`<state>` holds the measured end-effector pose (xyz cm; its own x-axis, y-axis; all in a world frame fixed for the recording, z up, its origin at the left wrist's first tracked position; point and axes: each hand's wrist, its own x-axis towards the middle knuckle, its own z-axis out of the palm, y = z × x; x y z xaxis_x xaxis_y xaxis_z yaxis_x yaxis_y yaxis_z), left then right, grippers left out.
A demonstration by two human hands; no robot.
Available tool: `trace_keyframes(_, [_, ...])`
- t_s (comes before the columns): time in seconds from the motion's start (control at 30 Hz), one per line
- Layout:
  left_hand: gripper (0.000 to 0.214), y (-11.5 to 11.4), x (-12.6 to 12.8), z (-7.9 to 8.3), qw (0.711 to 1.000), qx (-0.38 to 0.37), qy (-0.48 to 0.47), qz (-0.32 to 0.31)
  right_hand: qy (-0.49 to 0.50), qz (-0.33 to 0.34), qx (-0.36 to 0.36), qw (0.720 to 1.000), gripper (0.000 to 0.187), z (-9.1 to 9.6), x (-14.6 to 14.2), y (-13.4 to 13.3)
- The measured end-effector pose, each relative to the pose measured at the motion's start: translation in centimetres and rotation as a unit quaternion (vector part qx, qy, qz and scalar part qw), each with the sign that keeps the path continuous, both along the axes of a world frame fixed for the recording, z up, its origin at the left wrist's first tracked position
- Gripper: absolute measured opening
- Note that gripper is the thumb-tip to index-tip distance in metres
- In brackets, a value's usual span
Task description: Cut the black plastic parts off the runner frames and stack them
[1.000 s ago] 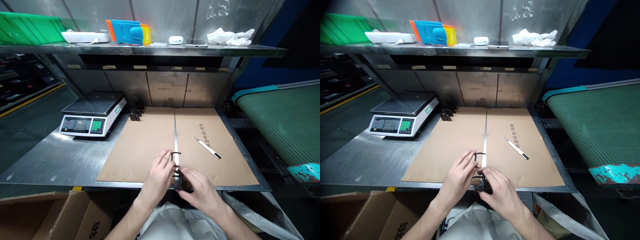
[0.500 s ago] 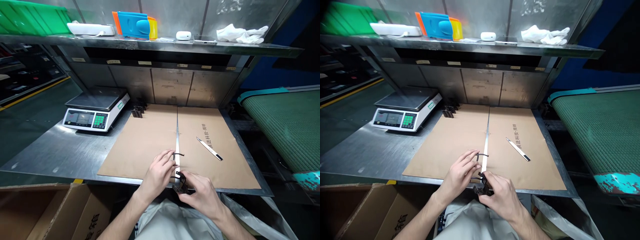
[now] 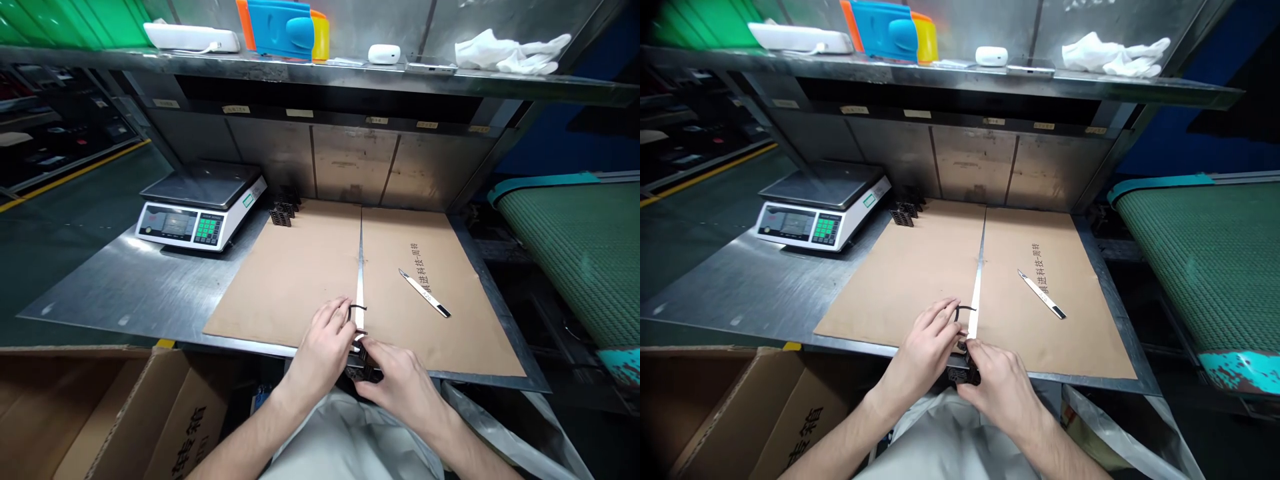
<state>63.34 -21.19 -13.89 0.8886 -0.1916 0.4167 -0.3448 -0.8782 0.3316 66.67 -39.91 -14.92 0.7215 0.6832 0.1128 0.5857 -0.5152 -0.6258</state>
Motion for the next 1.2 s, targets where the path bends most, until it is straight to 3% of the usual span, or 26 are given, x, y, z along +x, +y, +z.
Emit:
trace_keyframes(0.17, [0.015, -0.6, 0.3, 0.0, 0.999, 0.033, 0.002, -0.007, 0.027, -0.003, -0.032, 0.999, 0.043, 0.0, 0.3, 0.1])
trace_keyframes(0.27, [0.016, 0.4, 0.5, 0.4, 1.0, 0.023, 0.0, 0.003, 0.019, -0.029, -0.002, 0.999, 0.041, 0.4, 0.3, -0.5])
trace_keyframes(0.4, [0.015, 2.7, 0.1, 0.1, 0.993, -0.102, -0.017, 0.061, -0.043, -0.125, 0.073, 0.989, 0.043, 1.3, -0.5, -1.6])
trace_keyframes(0.57, [0.021, 3.6, -1.9, -2.0, 0.96, -0.261, 0.035, 0.097, -0.143, -0.214, 0.105, 0.96, 0.046, 3.1, -1.8, -3.0])
trace_keyframes(0.7, [0.025, 2.0, -3.5, -3.3, 0.948, -0.308, 0.068, 0.049, -0.192, -0.276, 0.115, 0.935, 0.052, 4.3, -2.3, -4.4])
trace_keyframes(0.8, [0.032, -0.2, -3.9, -3.1, 0.94, -0.324, 0.101, -0.027, -0.195, -0.319, 0.11, 0.921, 0.054, 4.7, -2.7, -5.6])
trace_keyframes(0.87, [0.034, -2.2, -3.8, -3.0, 0.919, -0.352, 0.153, -0.088, -0.184, -0.352, 0.111, 0.911, 0.052, 4.6, -3.1, -6.9])
trace_keyframes(0.93, [0.034, -4.9, -3.6, -3.5, 0.869, -0.409, 0.248, -0.124, -0.165, -0.398, 0.124, 0.894, 0.049, 4.0, -3.8, -8.7])
trace_keyframes(0.97, [0.035, -6.4, -3.6, -4.0, 0.83, -0.445, 0.313, -0.127, -0.15, -0.428, 0.133, 0.881, 0.048, 3.5, -4.4, -10.0])
trace_keyframes(1.03, [0.041, -9.9, -3.6, -5.9, 0.718, -0.513, 0.46, -0.101, -0.115, -0.503, 0.15, 0.843, 0.045, 1.9, -6.0, -12.9])
trace_keyframes(1.1, [0.059, -13.8, -3.4, -8.2, 0.57, -0.543, 0.613, -0.068, -0.085, -0.587, 0.153, 0.79, 0.046, -0.3, -8.3, -16.0])
trace_keyframes(1.13, [0.065, -15.9, -3.1, -9.3, 0.539, -0.53, 0.651, -0.066, -0.075, -0.625, 0.148, 0.763, 0.048, -1.5, -9.7, -17.5])
trace_keyframes(1.2, [0.063, -20.5, -1.9, -11.3, 0.507, -0.507, 0.694, -0.066, -0.065, -0.686, 0.129, 0.714, 0.053, -3.7, -12.5, -20.1])
